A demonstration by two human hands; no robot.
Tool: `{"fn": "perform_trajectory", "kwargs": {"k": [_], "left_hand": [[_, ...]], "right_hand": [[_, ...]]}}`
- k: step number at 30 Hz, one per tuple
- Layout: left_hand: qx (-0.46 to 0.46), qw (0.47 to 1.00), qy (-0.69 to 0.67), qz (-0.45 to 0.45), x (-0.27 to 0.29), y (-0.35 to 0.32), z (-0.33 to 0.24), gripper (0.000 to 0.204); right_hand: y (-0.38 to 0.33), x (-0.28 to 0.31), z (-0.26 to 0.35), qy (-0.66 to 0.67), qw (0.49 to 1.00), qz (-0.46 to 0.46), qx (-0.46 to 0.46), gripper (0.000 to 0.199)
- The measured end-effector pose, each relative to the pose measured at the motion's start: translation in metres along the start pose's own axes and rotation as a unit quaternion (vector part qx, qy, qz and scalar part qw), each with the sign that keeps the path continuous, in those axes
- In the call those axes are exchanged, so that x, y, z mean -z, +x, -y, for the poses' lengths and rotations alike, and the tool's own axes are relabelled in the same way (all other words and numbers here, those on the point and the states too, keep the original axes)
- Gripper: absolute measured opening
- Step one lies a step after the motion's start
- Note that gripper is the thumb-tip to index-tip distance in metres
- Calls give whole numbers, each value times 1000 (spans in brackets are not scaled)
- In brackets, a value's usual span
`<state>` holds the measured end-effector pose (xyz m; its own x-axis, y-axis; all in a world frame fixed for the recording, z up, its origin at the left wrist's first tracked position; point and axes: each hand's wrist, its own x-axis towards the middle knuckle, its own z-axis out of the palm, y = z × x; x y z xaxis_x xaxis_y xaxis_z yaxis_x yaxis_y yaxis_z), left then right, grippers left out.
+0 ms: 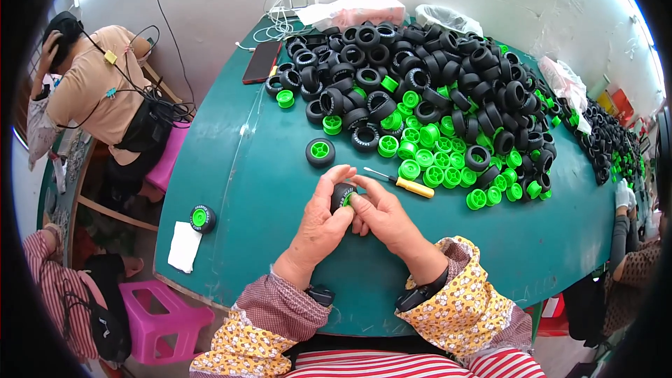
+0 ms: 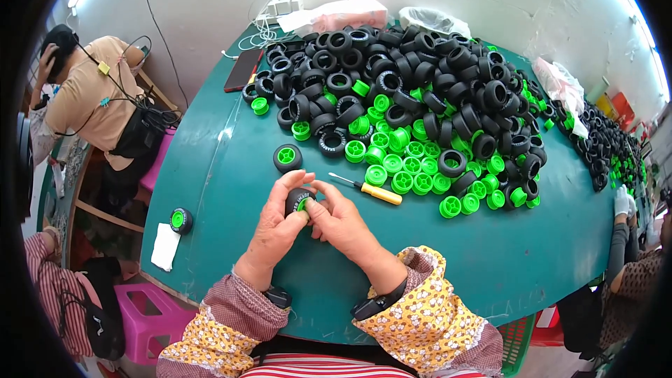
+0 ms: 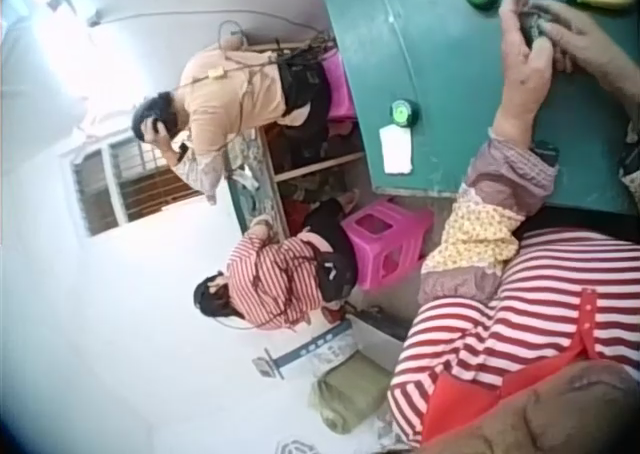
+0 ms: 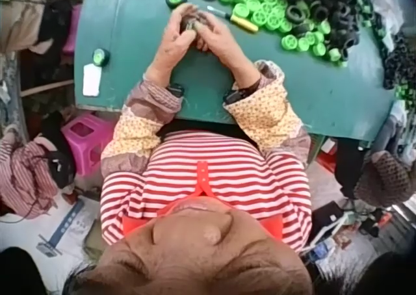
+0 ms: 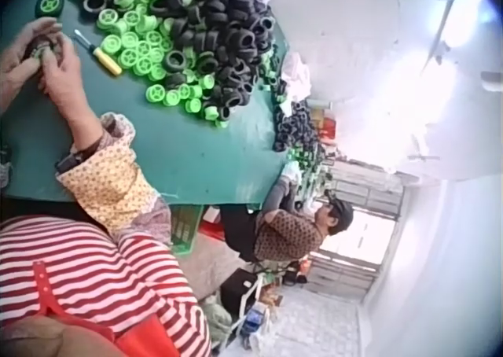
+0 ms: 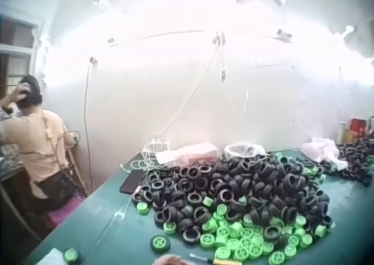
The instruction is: Assembling black rubber toy tires onto green plastic wheel rims using a screwdriver for alignment.
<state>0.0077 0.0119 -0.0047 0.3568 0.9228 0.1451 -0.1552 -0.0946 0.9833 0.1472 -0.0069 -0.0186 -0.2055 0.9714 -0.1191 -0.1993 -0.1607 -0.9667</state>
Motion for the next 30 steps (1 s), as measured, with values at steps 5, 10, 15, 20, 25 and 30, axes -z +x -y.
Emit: {"fn": "perform_trajectory", "kwargs": {"k": [5, 10, 15, 20, 25, 30], "left_hand": [[-42, 996, 83, -8, 0, 0, 0, 46], [116, 981, 150, 32, 9, 2, -10, 30], [0, 987, 159, -19, 3, -4, -3, 26], [-98, 971, 213, -54, 0, -5, 2, 25], [-106, 959, 254, -65, 1, -4, 13, 20], [42, 982, 178, -50, -8, 1, -1, 17]], "right_hand": [[-6, -10, 9, -76, 994, -60, 59, 30], [-8, -4, 5, -222, 954, -98, 175, 25], [-15, -12, 14, -295, 931, -106, 185, 25], [-18, -27, -2, -203, 958, -134, 151, 27], [-14, -29, -15, -137, 965, -155, 164, 26], [-13, -18, -11, -118, 966, -153, 174, 27]]}}
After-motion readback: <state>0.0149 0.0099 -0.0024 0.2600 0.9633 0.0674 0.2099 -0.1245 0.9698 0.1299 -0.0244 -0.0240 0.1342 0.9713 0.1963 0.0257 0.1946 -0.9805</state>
